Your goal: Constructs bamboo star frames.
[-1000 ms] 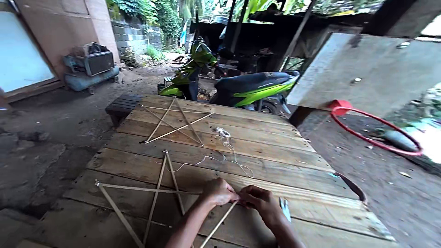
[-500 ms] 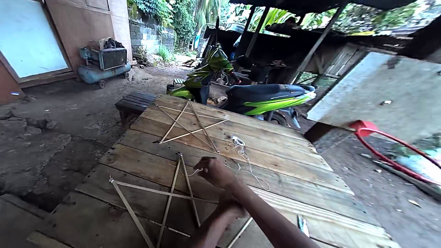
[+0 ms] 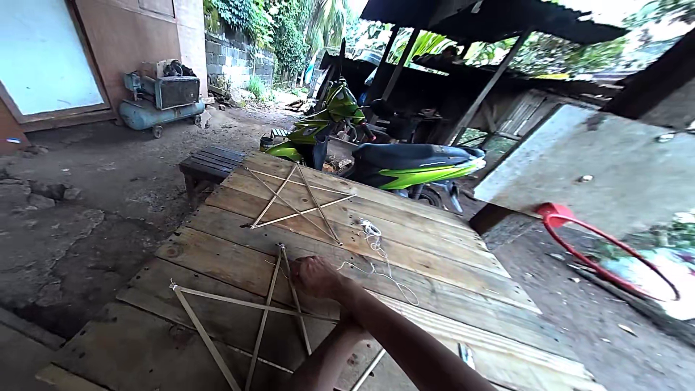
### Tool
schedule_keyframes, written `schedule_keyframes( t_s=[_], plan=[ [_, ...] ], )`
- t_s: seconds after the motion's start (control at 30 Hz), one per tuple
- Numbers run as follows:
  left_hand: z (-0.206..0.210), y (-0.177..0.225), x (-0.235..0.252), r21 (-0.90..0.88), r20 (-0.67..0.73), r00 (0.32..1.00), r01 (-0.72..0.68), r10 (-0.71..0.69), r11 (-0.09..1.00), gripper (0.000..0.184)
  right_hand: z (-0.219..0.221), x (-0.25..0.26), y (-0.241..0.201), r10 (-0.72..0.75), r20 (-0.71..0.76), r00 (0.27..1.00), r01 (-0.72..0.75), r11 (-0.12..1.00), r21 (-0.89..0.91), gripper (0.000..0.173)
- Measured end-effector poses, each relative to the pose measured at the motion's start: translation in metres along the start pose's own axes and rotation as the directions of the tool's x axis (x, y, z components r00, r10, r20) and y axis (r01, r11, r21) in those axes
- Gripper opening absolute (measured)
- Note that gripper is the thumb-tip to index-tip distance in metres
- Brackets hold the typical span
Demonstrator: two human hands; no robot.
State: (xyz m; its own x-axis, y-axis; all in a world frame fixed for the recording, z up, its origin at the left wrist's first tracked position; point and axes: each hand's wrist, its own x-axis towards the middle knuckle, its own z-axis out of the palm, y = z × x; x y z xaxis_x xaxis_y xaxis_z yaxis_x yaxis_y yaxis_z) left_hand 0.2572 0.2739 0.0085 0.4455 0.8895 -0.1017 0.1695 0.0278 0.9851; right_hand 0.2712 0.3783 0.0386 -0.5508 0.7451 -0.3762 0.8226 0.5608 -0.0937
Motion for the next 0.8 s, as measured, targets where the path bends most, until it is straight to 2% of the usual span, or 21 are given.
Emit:
schedule_keyframes(
  t_s=[0.07, 0.13, 0.2, 0.3, 0.37, 0.4, 0.47, 0.53, 0.57, 0.63, 0.7, 0.73, 0.8],
  plan=[
    [-0.001, 0.005, -0.002, -0.001, 0.011, 1.0, 0.026, -0.026, 1.0, 0.037, -0.003, -0.004, 0.001, 0.03, 0.003, 1.0, -0.03, 1.0, 0.006, 0.033],
    [-0.002, 0.024, 0.006, 0.219, 0.099, 0.984, 0.121, -0.145, 0.968, 0.038, -0.016, -0.021, 0.008, 0.074, -0.059, 0.996, -0.068, 0.992, 0.105, 0.03],
    [0.006, 0.019, 0.034, 0.457, 0.183, 0.958, 0.115, -0.22, 0.882, 0.032, -0.032, -0.052, 0.026, 0.093, -0.178, 0.98, -0.048, 0.97, 0.24, 0.027],
    [0.011, 0.003, 0.052, 0.481, 0.257, 0.938, 0.084, -0.232, 0.873, 0.029, -0.036, -0.127, 0.066, 0.064, -0.492, 0.868, 0.124, 0.932, 0.339, 0.018],
    [0.011, 0.005, 0.05, 0.469, 0.268, 0.934, 0.087, -0.236, 0.879, 0.03, -0.026, -0.19, 0.092, 0.104, -0.594, 0.798, 0.146, 0.922, 0.358, 0.017],
    [0.011, 0.005, 0.051, 0.457, 0.269, 0.936, 0.084, -0.228, 0.885, 0.029, -0.015, -0.221, 0.104, 0.136, -0.602, 0.787, 0.122, 0.922, 0.367, 0.018],
    [0.013, 0.003, 0.052, 0.427, 0.267, 0.937, 0.096, -0.227, 0.899, 0.028, 0.018, -0.273, 0.125, 0.198, -0.549, 0.812, 0.039, 0.92, 0.39, 0.02],
    [0.014, 0.002, 0.052, 0.401, 0.257, 0.937, 0.12, -0.238, 0.908, 0.027, 0.053, -0.306, 0.129, 0.275, -0.393, 0.877, -0.087, 0.897, 0.434, 0.017],
    [0.014, 0.001, 0.052, 0.399, 0.255, 0.937, 0.125, -0.241, 0.908, 0.026, 0.067, -0.316, 0.125, 0.34, -0.321, 0.884, -0.172, 0.875, 0.453, 0.016],
    [0.013, 0.002, 0.052, 0.402, 0.25, 0.94, 0.119, -0.234, 0.908, 0.025, 0.093, -0.332, 0.11, 0.483, -0.359, 0.799, -0.282, 0.828, 0.485, 0.015],
    [0.013, 0.002, 0.051, 0.395, 0.246, 0.946, 0.1, -0.21, 0.913, 0.024, 0.116, -0.342, 0.089, 0.61, -0.48, 0.63, -0.316, 0.766, 0.56, 0.013],
    [0.014, 0.003, 0.049, 0.385, 0.24, 0.951, 0.093, -0.197, 0.918, 0.022, 0.126, -0.345, 0.078, 0.675, -0.49, 0.552, -0.337, 0.718, 0.61, 0.012],
    [0.014, 0.005, 0.045, 0.362, 0.222, 0.958, 0.095, -0.184, 0.927, 0.018, 0.144, -0.346, 0.059, 0.778, -0.435, 0.453, -0.383, 0.61, 0.694, 0.012]
  ],
)
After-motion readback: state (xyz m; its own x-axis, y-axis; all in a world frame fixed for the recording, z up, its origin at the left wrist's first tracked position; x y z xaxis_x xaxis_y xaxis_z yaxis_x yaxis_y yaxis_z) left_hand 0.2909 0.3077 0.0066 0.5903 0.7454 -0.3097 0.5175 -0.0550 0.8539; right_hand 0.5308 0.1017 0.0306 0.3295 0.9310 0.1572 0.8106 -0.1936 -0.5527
